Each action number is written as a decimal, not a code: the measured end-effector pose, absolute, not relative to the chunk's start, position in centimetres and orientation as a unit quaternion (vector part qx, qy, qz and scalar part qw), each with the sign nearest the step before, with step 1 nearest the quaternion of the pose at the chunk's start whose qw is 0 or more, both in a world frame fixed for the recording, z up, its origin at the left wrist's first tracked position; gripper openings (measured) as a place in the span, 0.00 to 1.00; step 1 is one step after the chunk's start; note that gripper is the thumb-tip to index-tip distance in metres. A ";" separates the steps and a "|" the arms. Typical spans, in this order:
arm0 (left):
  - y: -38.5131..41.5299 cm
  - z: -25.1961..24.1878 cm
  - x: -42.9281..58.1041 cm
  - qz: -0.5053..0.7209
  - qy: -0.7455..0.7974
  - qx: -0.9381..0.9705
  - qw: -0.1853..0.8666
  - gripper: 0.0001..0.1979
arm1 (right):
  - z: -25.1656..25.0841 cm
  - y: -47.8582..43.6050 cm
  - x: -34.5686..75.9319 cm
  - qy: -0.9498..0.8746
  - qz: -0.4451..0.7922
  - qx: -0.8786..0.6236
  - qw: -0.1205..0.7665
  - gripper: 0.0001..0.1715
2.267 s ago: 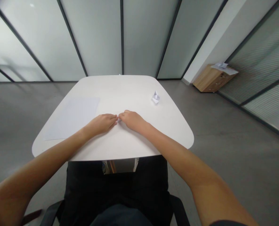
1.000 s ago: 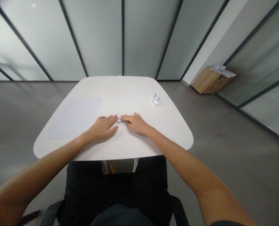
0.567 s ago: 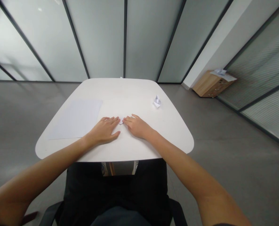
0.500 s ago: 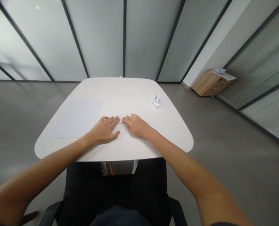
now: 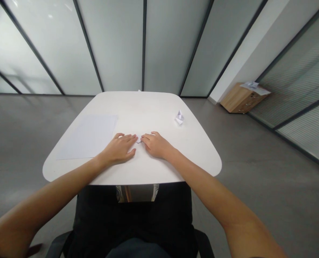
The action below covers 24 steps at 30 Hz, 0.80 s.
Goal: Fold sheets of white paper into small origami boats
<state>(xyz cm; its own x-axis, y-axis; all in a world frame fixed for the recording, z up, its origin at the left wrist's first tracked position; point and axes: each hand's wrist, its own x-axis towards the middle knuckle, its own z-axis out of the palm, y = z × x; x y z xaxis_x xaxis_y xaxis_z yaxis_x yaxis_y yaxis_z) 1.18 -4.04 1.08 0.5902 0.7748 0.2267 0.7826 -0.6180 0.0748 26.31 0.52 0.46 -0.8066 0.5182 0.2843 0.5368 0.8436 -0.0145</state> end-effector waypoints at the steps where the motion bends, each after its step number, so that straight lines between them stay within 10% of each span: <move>1: -4.0 1.1 1.2 -0.123 -0.438 -0.890 0.011 0.30 | 0.5 0.5 26.3 -0.950 -0.035 -0.276 0.140 0.25; 24: 2.8 2.0 -1.2 -0.136 -0.419 -0.895 -0.064 0.18 | 2.5 5.6 25.3 -0.928 0.098 -0.337 0.123 0.15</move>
<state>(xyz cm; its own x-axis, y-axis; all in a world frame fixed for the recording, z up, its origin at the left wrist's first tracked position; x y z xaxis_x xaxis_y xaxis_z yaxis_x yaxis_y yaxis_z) -1.17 2.83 1.96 0.6120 0.7678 0.1896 0.7331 -0.6407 0.2282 25.31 5.60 2.53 -0.7422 0.6505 0.1615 0.6025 0.7531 -0.2644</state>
